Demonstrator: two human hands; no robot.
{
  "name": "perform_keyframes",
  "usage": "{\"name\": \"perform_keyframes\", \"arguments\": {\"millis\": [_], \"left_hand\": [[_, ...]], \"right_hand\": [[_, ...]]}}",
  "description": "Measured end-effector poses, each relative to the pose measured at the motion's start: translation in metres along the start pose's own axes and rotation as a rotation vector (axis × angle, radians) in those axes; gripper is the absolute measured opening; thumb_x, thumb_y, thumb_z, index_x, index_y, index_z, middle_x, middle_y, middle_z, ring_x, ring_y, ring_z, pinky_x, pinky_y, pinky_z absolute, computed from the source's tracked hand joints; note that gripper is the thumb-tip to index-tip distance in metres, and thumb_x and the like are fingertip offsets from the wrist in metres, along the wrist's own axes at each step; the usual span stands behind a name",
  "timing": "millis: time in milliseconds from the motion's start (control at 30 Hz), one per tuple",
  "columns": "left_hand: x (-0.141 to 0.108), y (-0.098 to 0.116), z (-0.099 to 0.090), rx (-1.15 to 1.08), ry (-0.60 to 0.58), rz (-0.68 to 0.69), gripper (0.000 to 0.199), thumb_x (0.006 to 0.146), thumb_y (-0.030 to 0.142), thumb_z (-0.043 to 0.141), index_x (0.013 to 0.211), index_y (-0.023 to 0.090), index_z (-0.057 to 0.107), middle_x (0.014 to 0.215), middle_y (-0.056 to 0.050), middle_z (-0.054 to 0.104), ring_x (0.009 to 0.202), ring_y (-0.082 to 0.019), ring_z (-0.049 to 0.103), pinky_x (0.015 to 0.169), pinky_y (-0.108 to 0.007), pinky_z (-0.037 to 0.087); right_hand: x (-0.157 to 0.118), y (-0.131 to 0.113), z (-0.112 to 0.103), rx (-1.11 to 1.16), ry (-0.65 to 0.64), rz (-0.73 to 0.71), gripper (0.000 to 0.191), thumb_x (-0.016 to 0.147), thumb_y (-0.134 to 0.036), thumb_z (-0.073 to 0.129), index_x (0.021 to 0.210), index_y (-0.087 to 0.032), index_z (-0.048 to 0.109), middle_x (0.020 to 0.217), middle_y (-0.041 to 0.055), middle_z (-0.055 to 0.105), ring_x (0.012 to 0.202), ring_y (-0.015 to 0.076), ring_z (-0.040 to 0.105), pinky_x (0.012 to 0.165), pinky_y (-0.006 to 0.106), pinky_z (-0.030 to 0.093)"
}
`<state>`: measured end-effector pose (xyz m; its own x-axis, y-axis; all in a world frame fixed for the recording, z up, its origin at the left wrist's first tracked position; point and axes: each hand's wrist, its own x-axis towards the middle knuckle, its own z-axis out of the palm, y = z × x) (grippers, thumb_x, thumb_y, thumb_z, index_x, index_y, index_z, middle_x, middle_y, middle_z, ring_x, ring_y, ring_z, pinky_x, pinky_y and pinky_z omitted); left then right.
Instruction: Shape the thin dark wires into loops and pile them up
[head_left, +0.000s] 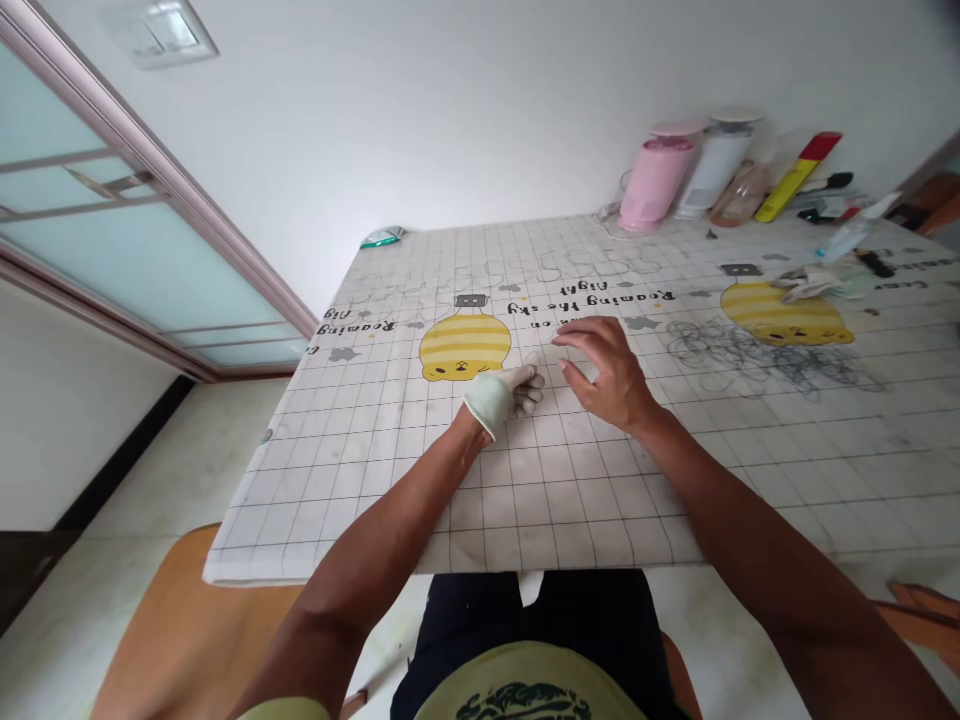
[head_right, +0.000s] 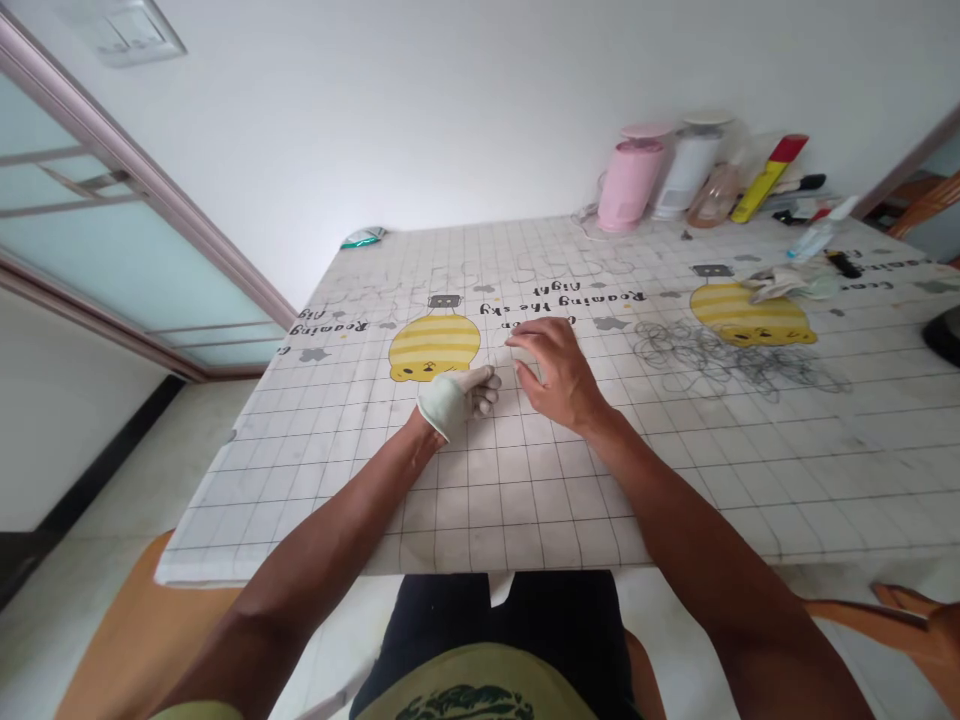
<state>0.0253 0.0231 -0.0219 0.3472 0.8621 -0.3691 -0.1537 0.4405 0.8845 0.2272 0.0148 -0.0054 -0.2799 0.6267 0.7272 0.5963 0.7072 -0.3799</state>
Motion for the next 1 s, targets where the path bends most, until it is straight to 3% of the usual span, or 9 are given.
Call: {"name": "perform_keyframes", "arguments": {"millis": [100, 233, 367, 467, 533, 600, 767, 867, 1000], "left_hand": [[-0.002, 0.001, 0.001, -0.001, -0.061, -0.034, 0.029, 0.094, 0.042, 0.064, 0.078, 0.017, 0.063, 0.065, -0.001, 0.056, 0.049, -0.009, 0.047, 0.046, -0.024, 0.031], [-0.003, 0.003, 0.001, 0.006, -0.108, -0.084, 0.036, 0.094, 0.049, 0.062, 0.075, 0.018, 0.061, 0.063, -0.001, 0.055, 0.047, -0.010, 0.044, 0.045, -0.024, 0.031], [-0.006, 0.008, 0.005, 0.237, 0.092, 0.054, 0.048, 0.096, 0.061, 0.054, 0.079, 0.018, 0.066, 0.074, -0.006, 0.066, 0.057, -0.014, 0.056, 0.055, -0.029, 0.043], [-0.011, 0.012, 0.014, 0.485, 0.246, 0.310, 0.036, 0.095, 0.053, 0.059, 0.096, 0.019, 0.072, 0.096, -0.008, 0.075, 0.084, -0.020, 0.068, 0.077, -0.032, 0.052], [-0.013, 0.012, 0.022, 0.553, 0.288, 0.414, 0.031, 0.091, 0.044, 0.067, 0.111, 0.021, 0.073, 0.109, -0.006, 0.076, 0.101, -0.022, 0.069, 0.092, -0.031, 0.051], [-0.014, 0.011, 0.027, 0.532, 0.302, 0.408, 0.032, 0.090, 0.036, 0.068, 0.118, 0.023, 0.073, 0.110, -0.003, 0.077, 0.103, -0.021, 0.068, 0.096, -0.030, 0.050], [-0.009, 0.009, 0.023, 0.432, 0.338, 0.283, 0.032, 0.094, 0.029, 0.055, 0.118, 0.025, 0.076, 0.090, -0.001, 0.075, 0.082, -0.017, 0.068, 0.083, -0.030, 0.053], [-0.008, 0.009, 0.017, 0.512, 0.373, 0.321, 0.030, 0.094, 0.030, 0.055, 0.113, 0.028, 0.078, 0.085, 0.000, 0.073, 0.085, -0.019, 0.068, 0.087, -0.031, 0.052], [-0.011, 0.005, 0.016, 0.695, 0.389, 0.416, 0.025, 0.093, 0.026, 0.058, 0.105, 0.029, 0.080, 0.092, -0.003, 0.074, 0.105, -0.024, 0.065, 0.100, -0.034, 0.046]], "right_hand": [[0.001, 0.003, 0.006, -0.080, -0.127, -0.135, 0.038, 0.093, -0.014, 0.068, 0.126, -0.035, 0.069, 0.142, 0.0070, 0.061, 0.133, 0.0349, 0.052, 0.109, 0.063, 0.047], [0.000, 0.009, 0.010, -0.068, -0.134, -0.168, 0.025, 0.096, -0.017, 0.067, 0.111, -0.034, 0.077, 0.138, 0.0052, 0.065, 0.133, 0.0329, 0.052, 0.108, 0.060, 0.049], [0.000, 0.009, 0.008, 0.000, -0.068, -0.098, 0.018, 0.099, -0.021, 0.065, 0.102, -0.031, 0.079, 0.113, 0.0059, 0.074, 0.113, 0.0294, 0.061, 0.096, 0.053, 0.054], [-0.002, 0.006, 0.011, 0.031, -0.026, 0.045, 0.019, 0.102, -0.026, 0.062, 0.095, -0.029, 0.079, 0.087, 0.0052, 0.072, 0.089, 0.0257, 0.062, 0.080, 0.045, 0.054], [-0.003, 0.002, 0.014, 0.060, -0.020, 0.137, 0.021, 0.101, -0.030, 0.062, 0.091, -0.029, 0.079, 0.080, 0.0044, 0.070, 0.083, 0.0250, 0.062, 0.075, 0.043, 0.053], [-0.005, -0.002, 0.018, 0.097, -0.032, 0.212, 0.021, 0.101, -0.033, 0.062, 0.088, -0.030, 0.079, 0.078, 0.0036, 0.070, 0.083, 0.0251, 0.063, 0.075, 0.042, 0.052], [-0.006, -0.013, 0.022, 0.188, -0.037, 0.336, 0.018, 0.101, -0.038, 0.063, 0.099, -0.031, 0.079, 0.086, 0.0034, 0.072, 0.081, 0.0234, 0.067, 0.076, 0.040, 0.054], [-0.006, -0.014, 0.024, 0.143, -0.024, 0.265, 0.019, 0.103, -0.036, 0.059, 0.103, -0.030, 0.078, 0.086, 0.0043, 0.072, 0.083, 0.0238, 0.066, 0.078, 0.041, 0.053], [-0.007, -0.006, 0.024, 0.009, -0.041, 0.144, 0.025, 0.106, -0.033, 0.053, 0.098, -0.029, 0.076, 0.080, 0.0050, 0.069, 0.083, 0.0254, 0.063, 0.078, 0.043, 0.051]]}}
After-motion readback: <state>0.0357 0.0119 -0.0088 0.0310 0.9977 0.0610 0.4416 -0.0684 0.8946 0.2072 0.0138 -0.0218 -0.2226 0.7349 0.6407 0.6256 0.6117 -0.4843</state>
